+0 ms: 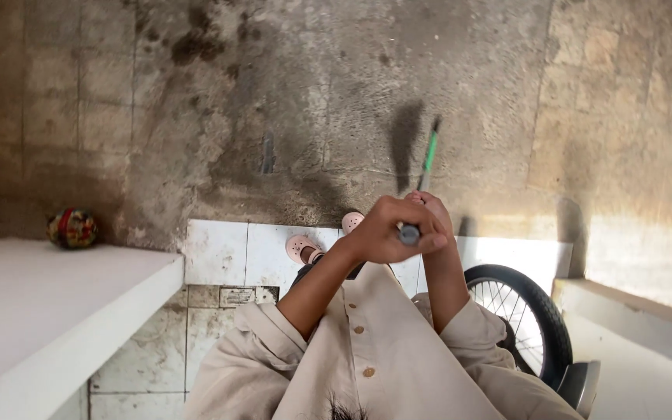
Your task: Sweep the concrete floor using a broom and dustpan in a garage or storage area.
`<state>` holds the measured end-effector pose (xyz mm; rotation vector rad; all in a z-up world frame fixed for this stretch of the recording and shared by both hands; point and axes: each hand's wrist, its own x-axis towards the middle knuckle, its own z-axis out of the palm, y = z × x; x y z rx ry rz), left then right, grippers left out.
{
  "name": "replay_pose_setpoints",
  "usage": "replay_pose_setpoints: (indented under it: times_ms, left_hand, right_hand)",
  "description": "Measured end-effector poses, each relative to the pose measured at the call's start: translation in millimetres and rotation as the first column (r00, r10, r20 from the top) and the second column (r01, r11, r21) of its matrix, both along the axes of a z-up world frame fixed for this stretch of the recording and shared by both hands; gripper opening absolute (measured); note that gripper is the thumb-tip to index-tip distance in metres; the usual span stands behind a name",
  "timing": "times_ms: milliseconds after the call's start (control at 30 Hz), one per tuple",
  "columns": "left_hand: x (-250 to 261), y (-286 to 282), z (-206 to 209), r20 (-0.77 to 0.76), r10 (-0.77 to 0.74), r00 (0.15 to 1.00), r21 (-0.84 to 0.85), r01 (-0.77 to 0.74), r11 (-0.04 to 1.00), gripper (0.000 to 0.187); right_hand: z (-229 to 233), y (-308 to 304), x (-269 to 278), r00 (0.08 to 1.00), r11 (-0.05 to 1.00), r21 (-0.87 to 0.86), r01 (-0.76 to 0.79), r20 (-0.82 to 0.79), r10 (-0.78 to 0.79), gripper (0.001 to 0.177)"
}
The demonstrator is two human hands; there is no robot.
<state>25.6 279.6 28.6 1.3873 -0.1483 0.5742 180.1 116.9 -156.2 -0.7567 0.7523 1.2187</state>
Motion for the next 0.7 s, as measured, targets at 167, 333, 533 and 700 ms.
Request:
replay_pose_setpoints:
  times_ms: [167, 333, 533, 700]
  left_hand:
    - [30, -35, -59, -0.275, -0.194, 0.941, -0.492, 0.036, 0.87, 0.029]
    - [58, -79, -137, -0.385, -0.262, 0.885, -0.594, -0.02, 0.804, 0.034]
    - [91, -58, -118, -0.517, -0.1, 0.85, -0.203, -0.008, 0.979, 0.052]
    - [112, 4, -47, -0.608, 0.04, 0.793, 0.124, 0.046, 0.991, 0.045]
  right_hand:
    - [-105, -85, 18, 0.973, 0.997, -0.048, 0.067, 0.224, -0.055, 0.012]
    - [-65, -77, 3, 0.971, 0.85, -0.491, 0.192, -0.029, -0.236, 0.017]
    - [-145, -60, 27, 0.987, 0.991, -0.094, 0.097, -0.117, -0.108, 0.025]
    - [-121, 22, 54, 0.998, 0.938, 0.343, -0.037, 0.058, 0.018, 0.022]
